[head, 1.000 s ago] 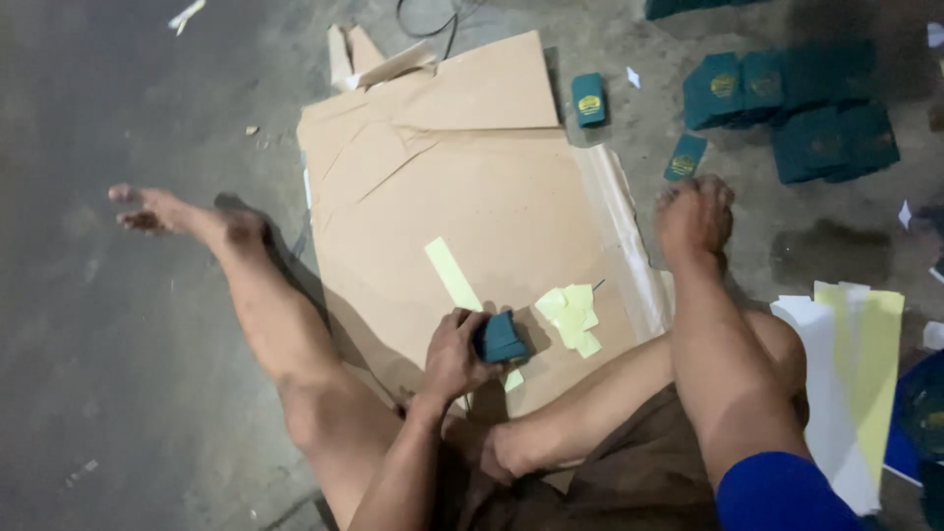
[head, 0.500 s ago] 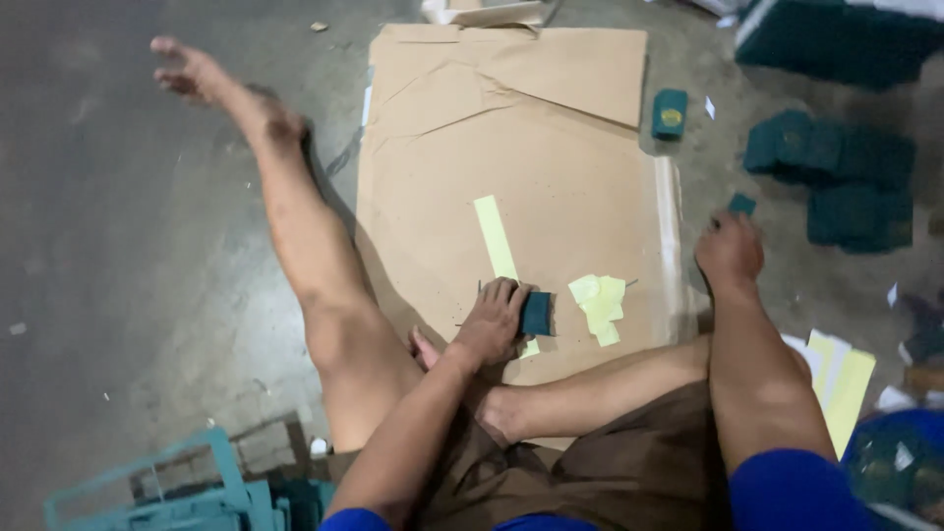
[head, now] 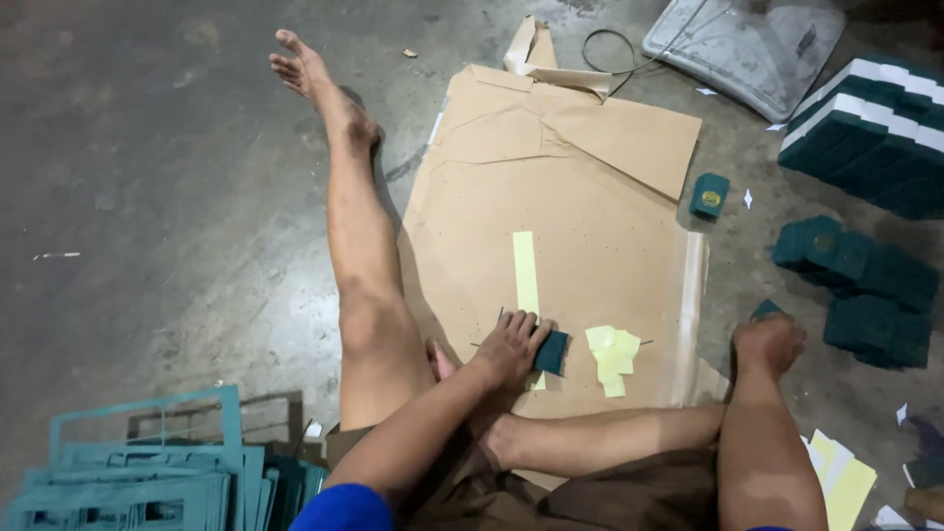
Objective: Apply adhesive labels to small green boxes on a workshop floor.
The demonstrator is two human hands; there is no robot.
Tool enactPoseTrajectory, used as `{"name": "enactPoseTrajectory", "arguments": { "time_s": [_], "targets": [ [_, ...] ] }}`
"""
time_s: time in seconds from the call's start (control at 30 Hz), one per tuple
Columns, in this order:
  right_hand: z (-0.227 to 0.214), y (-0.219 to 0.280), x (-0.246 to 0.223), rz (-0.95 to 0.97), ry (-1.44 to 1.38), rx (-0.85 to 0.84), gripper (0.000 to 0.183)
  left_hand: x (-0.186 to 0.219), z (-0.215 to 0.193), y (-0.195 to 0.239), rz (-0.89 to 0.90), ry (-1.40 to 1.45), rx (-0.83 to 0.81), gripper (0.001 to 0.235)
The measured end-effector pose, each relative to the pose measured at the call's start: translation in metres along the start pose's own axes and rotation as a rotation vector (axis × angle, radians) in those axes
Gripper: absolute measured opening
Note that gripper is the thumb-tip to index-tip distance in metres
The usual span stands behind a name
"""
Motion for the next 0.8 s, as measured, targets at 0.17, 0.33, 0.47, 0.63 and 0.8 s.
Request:
{"name": "enactPoseTrajectory", "arguments": {
  "time_s": [0.17,0.33,0.47,0.63,0.8],
  "targets": [
    [0.002,-0.005,-0.002,0.250,-0.013,-0.139,0.034,-0.010,0.034,0.001,-0.028,-0.061,-0.003,0.088],
    [-0.017,0.005,-0.009,0.422,0.012,-0.307,0.046,-0.008,0.024,0.008,-0.030,0.033,0.096,0.084],
    [-0.003,0.009,0.001,0.352,0.013,-0.303,0.042,-0.005,0.015,0.008,-0.049,0.051,0.088,0.085],
    [-0.125,0.071,-0.147,-0.024,-0.329,-0.410,0.022,-0.020,0.070,0.001,-0.049,0.104,0.186,0.098],
    [-0.131,0.151,-0.214,-0.349,-0.664,-0.530,0.026,-0.013,0.029,0.008,-0.028,0.168,0.136,0.120]
  ]
}}
Point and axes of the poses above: each hand's wrist, its own y-axis away from the middle knuckle, its own z-axis out of the palm, x = y × z, the point moved 2 cm from there along -y, towards the middle knuckle, and after that the axes turned 9 degrees about x, right-handed, at the moved point
